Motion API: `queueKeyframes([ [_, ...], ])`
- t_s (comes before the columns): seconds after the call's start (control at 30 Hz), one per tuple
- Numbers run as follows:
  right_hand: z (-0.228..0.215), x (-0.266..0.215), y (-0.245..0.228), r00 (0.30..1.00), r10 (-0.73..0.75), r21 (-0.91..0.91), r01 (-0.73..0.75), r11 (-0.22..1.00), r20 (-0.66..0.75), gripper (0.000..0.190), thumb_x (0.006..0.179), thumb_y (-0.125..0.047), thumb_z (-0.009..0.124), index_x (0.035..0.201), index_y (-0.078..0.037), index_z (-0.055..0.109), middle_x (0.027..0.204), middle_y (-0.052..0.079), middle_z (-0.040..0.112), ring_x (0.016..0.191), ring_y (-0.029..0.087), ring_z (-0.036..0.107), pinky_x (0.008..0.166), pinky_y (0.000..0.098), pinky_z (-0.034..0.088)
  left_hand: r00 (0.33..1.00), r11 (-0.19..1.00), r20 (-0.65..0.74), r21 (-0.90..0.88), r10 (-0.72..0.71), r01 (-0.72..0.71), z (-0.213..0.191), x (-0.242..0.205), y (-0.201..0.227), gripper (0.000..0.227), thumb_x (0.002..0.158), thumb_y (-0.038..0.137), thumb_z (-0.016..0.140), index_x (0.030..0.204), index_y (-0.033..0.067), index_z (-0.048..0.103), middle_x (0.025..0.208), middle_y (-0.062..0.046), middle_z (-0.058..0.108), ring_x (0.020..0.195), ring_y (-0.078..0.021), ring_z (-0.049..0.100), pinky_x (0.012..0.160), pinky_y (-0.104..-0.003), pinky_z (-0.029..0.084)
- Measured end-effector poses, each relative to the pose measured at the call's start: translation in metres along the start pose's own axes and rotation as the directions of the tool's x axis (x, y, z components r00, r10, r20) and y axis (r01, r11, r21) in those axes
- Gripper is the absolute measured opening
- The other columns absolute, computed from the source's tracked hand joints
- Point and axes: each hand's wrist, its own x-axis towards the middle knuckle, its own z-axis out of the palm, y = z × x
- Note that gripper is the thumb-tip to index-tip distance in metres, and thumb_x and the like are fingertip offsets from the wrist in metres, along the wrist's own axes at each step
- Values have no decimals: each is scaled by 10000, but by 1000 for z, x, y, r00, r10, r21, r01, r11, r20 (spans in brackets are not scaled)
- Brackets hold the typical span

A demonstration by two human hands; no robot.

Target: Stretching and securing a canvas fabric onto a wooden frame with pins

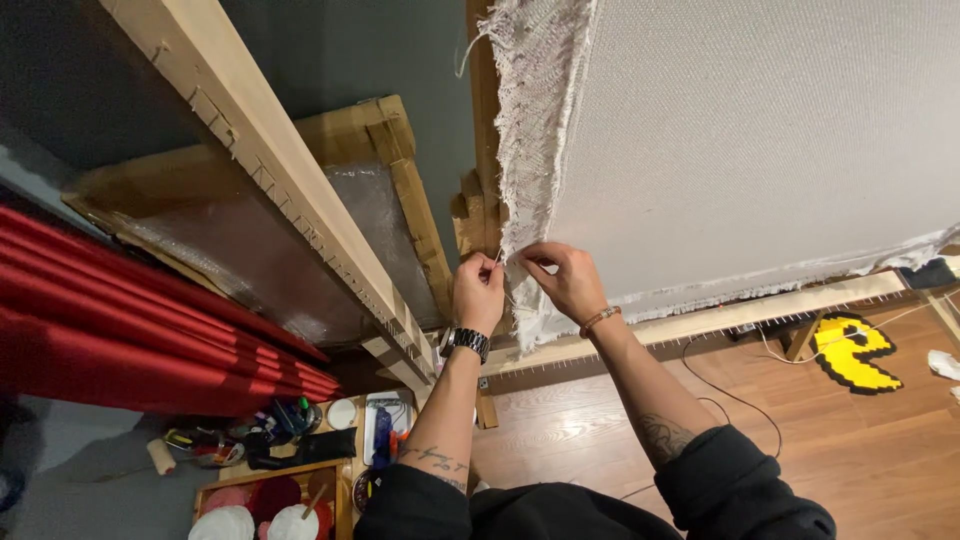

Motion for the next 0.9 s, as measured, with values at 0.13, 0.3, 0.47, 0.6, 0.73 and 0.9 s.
queueKeyframes([
  [0.13,6,7,11,1000,6,-23,-6,1000,-10,126,926,-170,785,1044,-127,803,935,105,805,923,310,777,846,401,628,999,999,10,36,-37,37,8,6,-18,147,877,162,739,818,58,654,876,-147,773,922,-346,771,736,-423,623],
  [0.3,7,7,13,1000,11,-40,-12,999,-22,123,919,-188,785,1030,-140,804,920,95,804,908,295,777,829,396,626,989,990,45,36,-138,137,7,-5,-6,135,894,230,732,869,98,715,847,-86,795,865,-251,785,716,-370,609],
  [0.47,6,0,7,1000,-21,-70,22,997,13,120,934,-178,771,1044,-146,808,929,101,810,911,304,777,819,398,631,969,977,131,-23,-208,213,17,-17,-21,188,890,282,794,917,100,757,871,-103,796,846,-251,775,712,-364,612],
  [0.6,9,-1,20,992,-73,-125,86,988,101,153,936,-153,748,1079,-134,801,952,116,812,918,334,772,826,432,631,958,963,95,29,-269,267,11,-30,17,235,945,250,713,1032,44,786,935,-158,799,918,-345,772,764,-418,620],
  [0.73,19,3,40,989,-83,-195,106,975,123,130,946,-200,747,1062,-164,794,911,95,804,884,332,768,789,460,615,973,972,-32,-52,-231,229,50,-18,-30,189,861,157,766,957,0,810,840,-175,789,890,-358,767,761,-419,581],
  [0.9,22,4,47,985,-86,-260,123,958,149,126,968,-251,726,1067,-200,785,904,47,808,882,305,769,794,435,610,972,974,-92,-92,-214,206,27,-33,2,134,889,155,713,920,55,797,829,-138,787,875,-333,768,774,-407,581],
])
